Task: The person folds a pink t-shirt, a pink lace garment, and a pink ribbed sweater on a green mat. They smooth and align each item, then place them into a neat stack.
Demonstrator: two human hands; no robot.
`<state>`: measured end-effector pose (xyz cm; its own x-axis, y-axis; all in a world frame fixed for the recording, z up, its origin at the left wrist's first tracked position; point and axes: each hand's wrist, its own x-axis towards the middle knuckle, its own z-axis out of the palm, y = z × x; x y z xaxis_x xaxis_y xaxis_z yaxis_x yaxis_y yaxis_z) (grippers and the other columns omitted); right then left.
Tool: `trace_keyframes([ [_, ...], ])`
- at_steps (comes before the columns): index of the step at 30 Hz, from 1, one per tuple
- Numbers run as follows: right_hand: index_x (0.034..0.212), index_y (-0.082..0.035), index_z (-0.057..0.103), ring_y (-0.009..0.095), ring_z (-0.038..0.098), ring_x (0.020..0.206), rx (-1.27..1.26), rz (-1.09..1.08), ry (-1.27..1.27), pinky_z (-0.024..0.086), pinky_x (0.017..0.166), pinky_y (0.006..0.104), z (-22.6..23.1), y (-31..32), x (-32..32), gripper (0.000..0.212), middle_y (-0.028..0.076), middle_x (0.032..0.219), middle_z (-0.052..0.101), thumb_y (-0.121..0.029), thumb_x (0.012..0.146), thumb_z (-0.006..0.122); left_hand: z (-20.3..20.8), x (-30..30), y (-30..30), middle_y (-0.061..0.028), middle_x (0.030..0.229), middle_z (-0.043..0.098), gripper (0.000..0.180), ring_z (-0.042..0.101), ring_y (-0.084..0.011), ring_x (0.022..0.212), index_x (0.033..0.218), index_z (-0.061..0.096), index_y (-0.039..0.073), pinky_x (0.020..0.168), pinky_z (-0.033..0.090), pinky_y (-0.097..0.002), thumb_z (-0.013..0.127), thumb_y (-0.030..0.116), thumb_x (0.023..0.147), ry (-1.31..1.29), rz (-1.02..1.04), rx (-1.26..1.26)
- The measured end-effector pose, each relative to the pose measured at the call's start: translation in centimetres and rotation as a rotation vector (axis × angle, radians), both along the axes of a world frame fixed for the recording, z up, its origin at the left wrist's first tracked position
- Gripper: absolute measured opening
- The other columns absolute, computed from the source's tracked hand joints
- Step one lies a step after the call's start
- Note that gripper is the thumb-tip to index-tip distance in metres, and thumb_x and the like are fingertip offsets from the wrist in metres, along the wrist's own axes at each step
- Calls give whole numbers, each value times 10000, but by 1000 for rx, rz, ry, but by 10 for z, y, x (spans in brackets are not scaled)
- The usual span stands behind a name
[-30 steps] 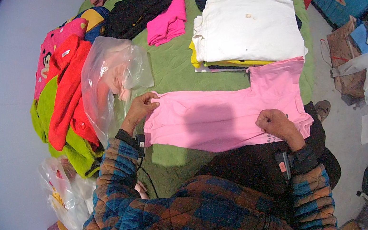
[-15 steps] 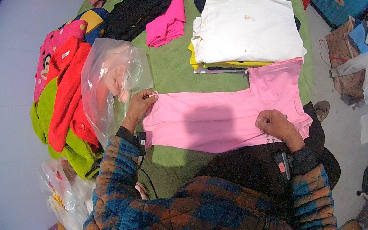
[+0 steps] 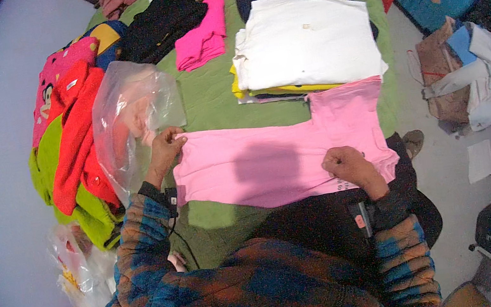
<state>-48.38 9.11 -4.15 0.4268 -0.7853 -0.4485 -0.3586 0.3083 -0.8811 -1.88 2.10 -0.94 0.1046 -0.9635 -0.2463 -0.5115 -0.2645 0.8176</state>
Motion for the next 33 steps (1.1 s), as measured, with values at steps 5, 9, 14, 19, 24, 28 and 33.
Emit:
trace_keyframes([
  [5, 759, 1, 591, 110, 498, 564, -33, 12, 66, 438, 544, 295, -7, 0, 0, 228, 43, 594, 543, -214, 831, 611, 4, -3, -3, -79, 680, 582, 225, 538, -114, 636, 925, 642, -8, 595, 442, -284, 634, 177, 797, -340, -197, -125],
  [9, 756, 3, 590, 123, 514, 559, -126, 21, 118, 441, 543, 299, 1, 0, 2, 215, 61, 596, 551, -201, 824, 607, 8, 1, -3, -84, 726, 631, 236, 581, -152, 663, 950, 649, -1, 623, 466, -321, 634, 181, 800, -413, -179, -152],
  [14, 757, 4, 585, 126, 524, 562, -97, -21, 175, 453, 556, 295, 12, -3, 1, 183, 72, 605, 555, -167, 820, 594, -4, 12, -12, -26, 693, 565, 160, 516, -115, 642, 840, 615, -7, 603, 434, -263, 662, 142, 806, -168, 25, -163],
  [19, 742, 6, 566, 117, 504, 567, -81, -55, 80, 449, 556, 286, 6, -3, -2, 174, 62, 605, 542, -150, 818, 582, -20, 12, -27, -22, 668, 551, 180, 497, -117, 616, 813, 602, -13, 601, 425, -261, 623, 165, 829, -152, 96, -51],
  [24, 734, 0, 551, 117, 477, 575, -49, -25, 110, 440, 556, 296, 7, -2, -4, 173, 65, 610, 530, -146, 819, 590, -29, -9, -29, -83, 657, 550, 216, 512, -164, 614, 841, 579, -23, 585, 423, -305, 582, 192, 855, -166, 179, -86],
  [28, 776, -12, 575, 234, 564, 581, -241, -115, 146, 450, 578, 344, 30, -14, 2, 160, 145, 618, 556, -165, 807, 610, -33, -24, -19, -151, 676, 553, 213, 534, -233, 619, 910, 559, -11, 598, 434, -356, 562, 198, 873, -281, 196, -394],
  [33, 868, -38, 591, 339, 610, 765, -561, -151, 357, 477, 676, 399, 54, -42, 14, 120, 182, 782, 607, -131, 792, 597, -39, -34, -14, -203, 693, 549, 174, 547, -304, 625, 949, 513, 26, 607, 441, -390, 529, 191, 896, -342, 172, -474],
])
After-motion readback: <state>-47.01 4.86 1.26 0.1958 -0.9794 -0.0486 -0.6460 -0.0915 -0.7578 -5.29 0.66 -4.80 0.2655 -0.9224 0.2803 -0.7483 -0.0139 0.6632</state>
